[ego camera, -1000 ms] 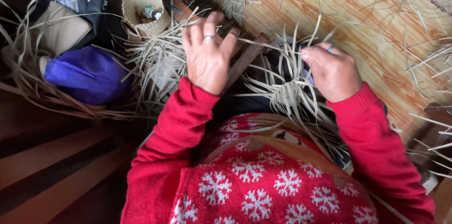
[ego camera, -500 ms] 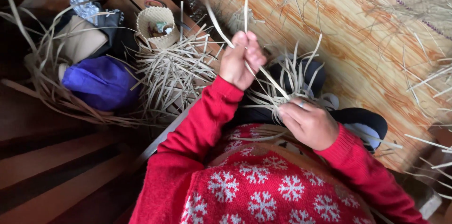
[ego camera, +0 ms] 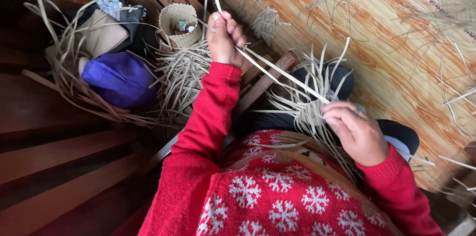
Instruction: Weaving dried plant fibers into a structured object like a basket or hat
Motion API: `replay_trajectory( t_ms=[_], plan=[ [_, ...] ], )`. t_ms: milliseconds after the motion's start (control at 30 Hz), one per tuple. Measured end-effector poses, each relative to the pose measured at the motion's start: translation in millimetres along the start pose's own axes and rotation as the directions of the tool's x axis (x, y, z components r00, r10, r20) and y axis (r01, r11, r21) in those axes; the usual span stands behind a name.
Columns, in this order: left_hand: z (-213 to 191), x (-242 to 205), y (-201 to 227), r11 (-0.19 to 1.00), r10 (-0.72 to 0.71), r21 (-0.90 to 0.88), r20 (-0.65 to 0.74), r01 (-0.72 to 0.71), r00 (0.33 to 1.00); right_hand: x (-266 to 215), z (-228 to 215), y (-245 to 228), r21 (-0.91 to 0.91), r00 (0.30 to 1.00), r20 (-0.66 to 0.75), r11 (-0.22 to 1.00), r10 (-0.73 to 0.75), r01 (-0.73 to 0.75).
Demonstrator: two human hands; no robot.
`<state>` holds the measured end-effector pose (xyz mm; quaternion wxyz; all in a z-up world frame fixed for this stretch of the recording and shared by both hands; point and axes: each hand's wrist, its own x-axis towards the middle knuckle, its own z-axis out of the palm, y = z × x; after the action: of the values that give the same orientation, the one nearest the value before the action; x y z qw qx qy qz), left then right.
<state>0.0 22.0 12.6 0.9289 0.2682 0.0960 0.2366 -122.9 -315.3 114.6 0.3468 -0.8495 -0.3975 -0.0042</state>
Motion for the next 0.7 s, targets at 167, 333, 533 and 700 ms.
replay_trajectory(
  t_ms=[167, 333, 533, 700],
  plan=[
    [19.4, -4.8, 30.3, 0.832, 0.114, 0.541, 0.051, -0.124, 0.992, 2.2, -0.7, 6.9, -0.061, 0.973, -0.182, 0.986, 0.14, -0.153],
    [50.6, -71.6, 60.2, -0.379, 0.267, 0.782, 0.604, -0.494, 0.751, 2.6, -7.2, 3.4, -0.146, 0.913, -0.369, 0.96, 0.173, -0.24],
    [59.0, -175.5, -13.3, 0.749, -0.561, 0.633, 0.448, 0.196, 0.696, 3.4, 5.2, -14.1, -0.335, 0.956, -0.259, 0.941, -0.141, 0.048],
    [38.0, -95.8, -6.4, 0.888, -0.452, 0.039, 0.246, 0.457, 0.857, 9.5, 16.9, -27.9, -0.254, 0.929, 0.091, 0.894, -0.359, 0.37]
  ],
)
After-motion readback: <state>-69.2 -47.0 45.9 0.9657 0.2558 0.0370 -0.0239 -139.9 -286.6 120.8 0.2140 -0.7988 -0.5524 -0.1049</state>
